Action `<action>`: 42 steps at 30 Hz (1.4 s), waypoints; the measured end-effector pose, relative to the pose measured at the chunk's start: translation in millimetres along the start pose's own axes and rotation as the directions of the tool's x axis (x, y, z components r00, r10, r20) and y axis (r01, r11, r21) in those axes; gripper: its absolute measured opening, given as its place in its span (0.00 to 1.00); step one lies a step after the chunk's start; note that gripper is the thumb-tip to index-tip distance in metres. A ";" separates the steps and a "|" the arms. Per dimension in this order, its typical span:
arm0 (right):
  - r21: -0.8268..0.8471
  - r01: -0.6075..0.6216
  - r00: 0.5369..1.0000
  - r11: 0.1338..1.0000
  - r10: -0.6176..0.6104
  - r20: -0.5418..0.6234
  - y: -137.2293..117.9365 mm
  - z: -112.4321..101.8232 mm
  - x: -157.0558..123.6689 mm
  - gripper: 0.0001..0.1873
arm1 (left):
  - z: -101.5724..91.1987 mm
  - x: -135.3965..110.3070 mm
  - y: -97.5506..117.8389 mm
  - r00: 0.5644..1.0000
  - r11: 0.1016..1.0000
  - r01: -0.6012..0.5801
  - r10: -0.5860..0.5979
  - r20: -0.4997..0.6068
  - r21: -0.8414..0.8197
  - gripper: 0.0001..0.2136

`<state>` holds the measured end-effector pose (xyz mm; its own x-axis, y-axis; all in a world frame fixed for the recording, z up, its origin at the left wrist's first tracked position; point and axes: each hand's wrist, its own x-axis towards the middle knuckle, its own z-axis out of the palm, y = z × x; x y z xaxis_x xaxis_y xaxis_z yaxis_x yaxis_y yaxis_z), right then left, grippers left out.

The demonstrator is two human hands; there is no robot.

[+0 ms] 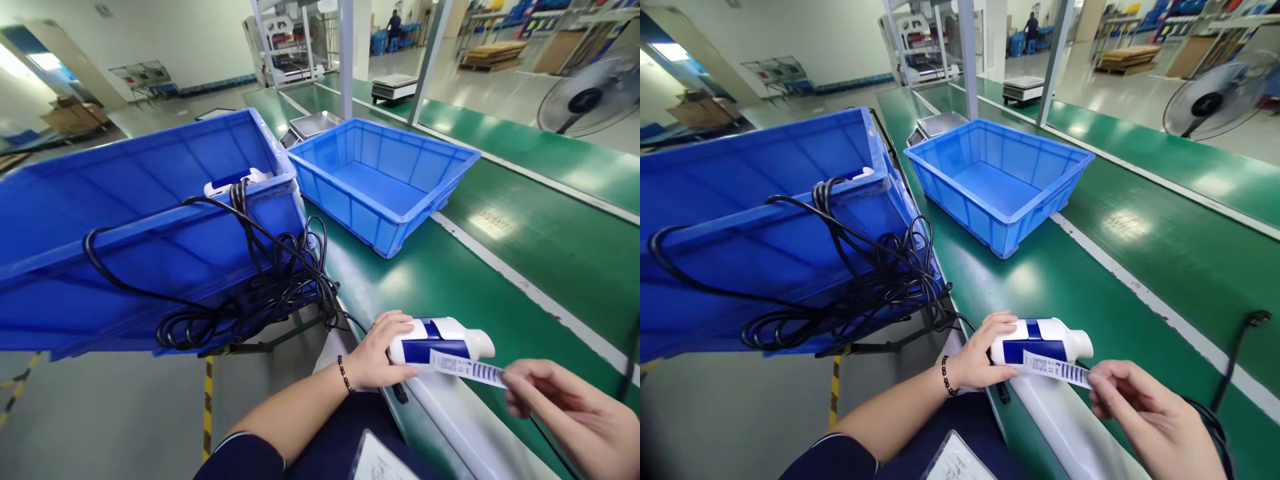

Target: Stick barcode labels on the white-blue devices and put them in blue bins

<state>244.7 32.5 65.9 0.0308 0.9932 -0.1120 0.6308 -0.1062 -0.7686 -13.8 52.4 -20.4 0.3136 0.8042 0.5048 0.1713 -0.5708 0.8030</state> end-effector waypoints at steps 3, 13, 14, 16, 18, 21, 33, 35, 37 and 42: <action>0.101 0.000 0.973 0.995 -0.024 0.231 -7.9 6.9 14.1 0.17 | 3.2 -0.5 -2.3 1.000 1.000 -0.012 0.012 -0.009 -0.006 0.30; 0.125 -0.012 0.971 0.992 -0.018 0.239 -18.6 26.3 25.9 0.18 | 6.9 0.1 -6.1 0.997 0.998 -0.067 0.067 -0.040 -0.002 0.30; 0.121 -0.026 0.973 0.992 -0.003 0.233 -15.5 26.3 25.2 0.18 | 6.9 0.3 -6.1 0.996 0.997 -0.073 0.073 -0.047 0.002 0.30; 0.095 -0.059 0.973 0.994 0.036 0.227 -9.0 26.5 23.4 0.18 | 7.0 0.8 -6.1 0.996 0.997 -0.075 0.076 -0.054 0.014 0.29; 0.064 -0.076 0.974 0.995 0.060 0.217 -3.9 27.0 21.9 0.18 | 7.1 1.0 -5.9 0.996 0.997 -0.071 0.072 -0.052 0.024 0.29; 0.056 -0.074 0.976 0.996 0.061 0.207 -1.4 27.7 20.7 0.18 | 6.9 1.1 -5.6 0.996 0.997 -0.075 0.076 -0.047 0.025 0.29; -0.012 -0.100 0.971 0.995 0.100 0.216 -8.8 27.0 25.9 0.19 | 7.4 0.9 -8.4 0.995 0.995 -0.085 0.087 -0.044 0.042 0.29; -0.023 -0.133 0.970 0.991 0.135 0.201 -8.8 27.1 26.2 0.20 | 7.7 0.5 -8.8 0.995 0.995 -0.089 0.091 -0.049 0.040 0.29; -0.026 -0.159 0.967 0.987 0.161 0.195 -8.3 26.9 26.8 0.22 | 7.7 0.3 -8.9 0.994 0.995 -0.092 0.094 -0.049 0.038 0.29; -0.030 -0.141 0.964 0.990 0.144 0.226 -3.5 26.0 28.7 0.21 | 6.8 0.1 -9.0 0.994 0.995 -0.096 0.098 -0.045 0.040 0.29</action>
<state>223.2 60.1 49.0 -0.0543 0.9311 -0.3607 0.6430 -0.2438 -0.7260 -9.0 56.6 -29.8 0.2867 0.7510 0.5948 0.1775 -0.6517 0.7374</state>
